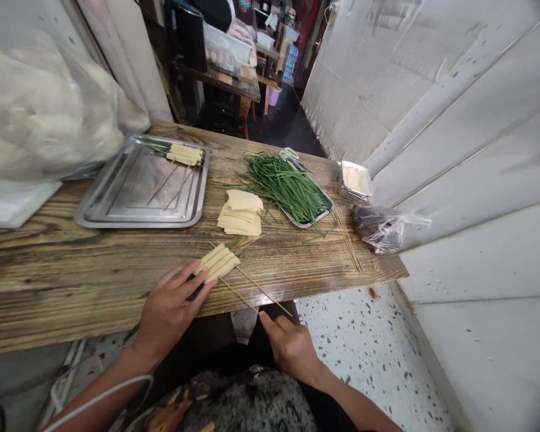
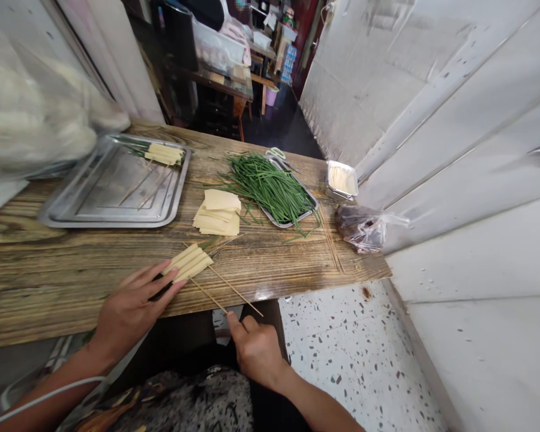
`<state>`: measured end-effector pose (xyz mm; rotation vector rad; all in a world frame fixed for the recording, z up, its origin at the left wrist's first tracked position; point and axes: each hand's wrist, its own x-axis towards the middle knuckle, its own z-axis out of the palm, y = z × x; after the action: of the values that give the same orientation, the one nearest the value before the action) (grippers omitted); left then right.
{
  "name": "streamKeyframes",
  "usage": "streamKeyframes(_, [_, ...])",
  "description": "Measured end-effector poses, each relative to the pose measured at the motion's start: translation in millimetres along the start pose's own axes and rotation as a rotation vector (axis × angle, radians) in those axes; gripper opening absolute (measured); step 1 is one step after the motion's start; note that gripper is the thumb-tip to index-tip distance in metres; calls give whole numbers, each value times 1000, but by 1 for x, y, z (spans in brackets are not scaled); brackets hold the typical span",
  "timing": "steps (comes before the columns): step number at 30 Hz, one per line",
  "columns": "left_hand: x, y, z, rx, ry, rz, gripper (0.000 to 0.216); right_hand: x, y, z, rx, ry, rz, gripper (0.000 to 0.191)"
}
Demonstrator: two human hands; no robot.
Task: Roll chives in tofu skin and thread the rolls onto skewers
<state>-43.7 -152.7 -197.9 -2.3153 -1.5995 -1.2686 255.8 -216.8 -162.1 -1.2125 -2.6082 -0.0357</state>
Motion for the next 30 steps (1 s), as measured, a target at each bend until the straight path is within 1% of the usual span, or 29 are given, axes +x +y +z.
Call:
streamKeyframes(5, [-2,0,0,-25,-20,-20,24,6,-1,1,3,59,-26,47])
streamKeyframes(9, [-1,1,-1,-21,-23,11,26,5,-1,8,22,60,-29,47])
streamKeyframes(14, [1,2,-2,-12,-10,42,22,3,-1,14,43,52,-23,46])
streamKeyframes(17, [2,2,-1,-4,-4,59,21,5,-1,13,40,28,-15,46])
streamKeyframes(22, [3,3,-3,15,-7,85,20,13,-1,7,12,59,-39,45])
streamKeyframes(25, [5,3,-5,26,-19,112,19,17,-2,5,18,54,-44,45])
streamKeyframes(30, [6,7,-6,32,-17,81,20,17,-2,11,40,37,-37,46])
